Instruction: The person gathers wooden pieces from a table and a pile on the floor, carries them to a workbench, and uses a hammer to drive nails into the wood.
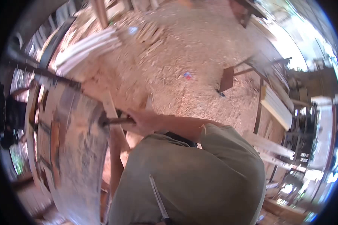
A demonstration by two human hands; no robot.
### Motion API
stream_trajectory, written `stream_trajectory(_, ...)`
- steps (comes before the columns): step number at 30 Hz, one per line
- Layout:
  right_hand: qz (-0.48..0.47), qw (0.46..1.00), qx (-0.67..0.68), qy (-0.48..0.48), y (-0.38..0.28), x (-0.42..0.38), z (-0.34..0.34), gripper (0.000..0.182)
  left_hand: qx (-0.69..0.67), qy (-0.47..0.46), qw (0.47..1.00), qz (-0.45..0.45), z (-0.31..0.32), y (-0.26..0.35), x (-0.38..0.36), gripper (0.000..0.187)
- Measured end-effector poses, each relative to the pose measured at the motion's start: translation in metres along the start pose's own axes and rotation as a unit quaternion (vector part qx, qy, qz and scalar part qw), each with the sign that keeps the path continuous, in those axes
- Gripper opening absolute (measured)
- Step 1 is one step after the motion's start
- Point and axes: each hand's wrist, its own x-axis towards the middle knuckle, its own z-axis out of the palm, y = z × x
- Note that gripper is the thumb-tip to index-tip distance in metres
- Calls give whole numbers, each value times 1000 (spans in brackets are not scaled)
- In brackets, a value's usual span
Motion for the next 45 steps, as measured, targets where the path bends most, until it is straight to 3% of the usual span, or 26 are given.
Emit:
stream_trajectory(1, 1, 1000, -4, 26, 1, 3, -3, 49, -188, -25, 973, -130, -18, 18, 6, 45)
stream_trajectory(2, -41, 999, 33, 11, 2, 7, -6, 47, -321, -10, 913, -253, -38, 37, 12, 54)
stream_trajectory(4, -90, 994, 66, -2, 14, 10, -2, 46, -423, 15, 843, -332, -56, 58, 23, 61)
stream_trajectory(6, -19, 999, -31, 14, 46, 5, 3, 40, -389, -7, 865, -317, -58, 54, 27, 60)
stream_trajectory(7, -23, 999, -33, 21, 45, -2, 3, 40, -425, -11, 836, -349, -64, 62, 28, 59)
stream_trajectory(8, 30, 999, -16, 33, 44, -9, 0, 39, -460, -12, 803, -380, -69, 70, 31, 58)
stream_trajectory(9, 85, 995, 4, 43, 44, -11, -1, 39, -482, -16, 787, -384, -75, 75, 32, 58)
stream_trajectory(12, 103, 992, -35, 62, 59, -14, 9, 39, -519, -86, 766, -370, -79, 67, 30, 66)
stream_trajectory(13, 102, 992, -35, 62, 56, -13, 8, 39, -519, -86, 766, -369, -74, 62, 34, 66)
stream_trajectory(15, 66, 992, -2, 108, 42, -19, 8, 36, -332, -30, 861, -385, -60, 52, 32, 73)
stream_trajectory(16, 67, 993, -2, 95, 37, -23, 7, 36, -311, -48, 883, -349, -60, 50, 29, 74)
stream_trajectory(18, 7, 990, 69, 120, 33, -23, 4, 30, -320, -36, 892, -318, -63, 62, 26, 77)
stream_trajectory(19, 3, 991, 21, 135, 40, -18, 4, 28, -348, 0, 880, -323, -64, 69, 31, 77)
stream_trajectory(21, 1, 990, 2, 144, 45, -13, 4, 26, -214, -56, 921, -321, -48, 41, 36, 71)
stream_trajectory(30, -37, 985, -73, 152, 43, 1, 10, 28, -216, -79, 897, -378, -105, 79, 44, 76)
stream_trajectory(34, 0, 989, -95, 113, 51, 17, 10, 28, -193, -97, 897, -386, -105, 73, 47, 75)
stream_trajectory(36, 14, 988, -102, 117, 22, 13, -1, 27, -190, -101, 904, -370, -105, 69, 46, 75)
stream_trajectory(39, -63, 983, -65, 160, 0, -2, -16, 31, -168, -99, 905, -377, -107, 73, 48, 76)
stream_trajectory(42, -137, 971, -52, 187, 27, -14, -12, 33, -178, -105, 902, -380, -108, 74, 48, 77)
stream_trajectory(44, -97, 979, -69, 162, 63, -2, -6, 31, -175, -98, 902, -381, -105, 71, 48, 78)
stream_trajectory(45, -72, 980, -144, 118, 82, 12, -4, 30, -172, -95, 903, -382, -104, 71, 47, 78)
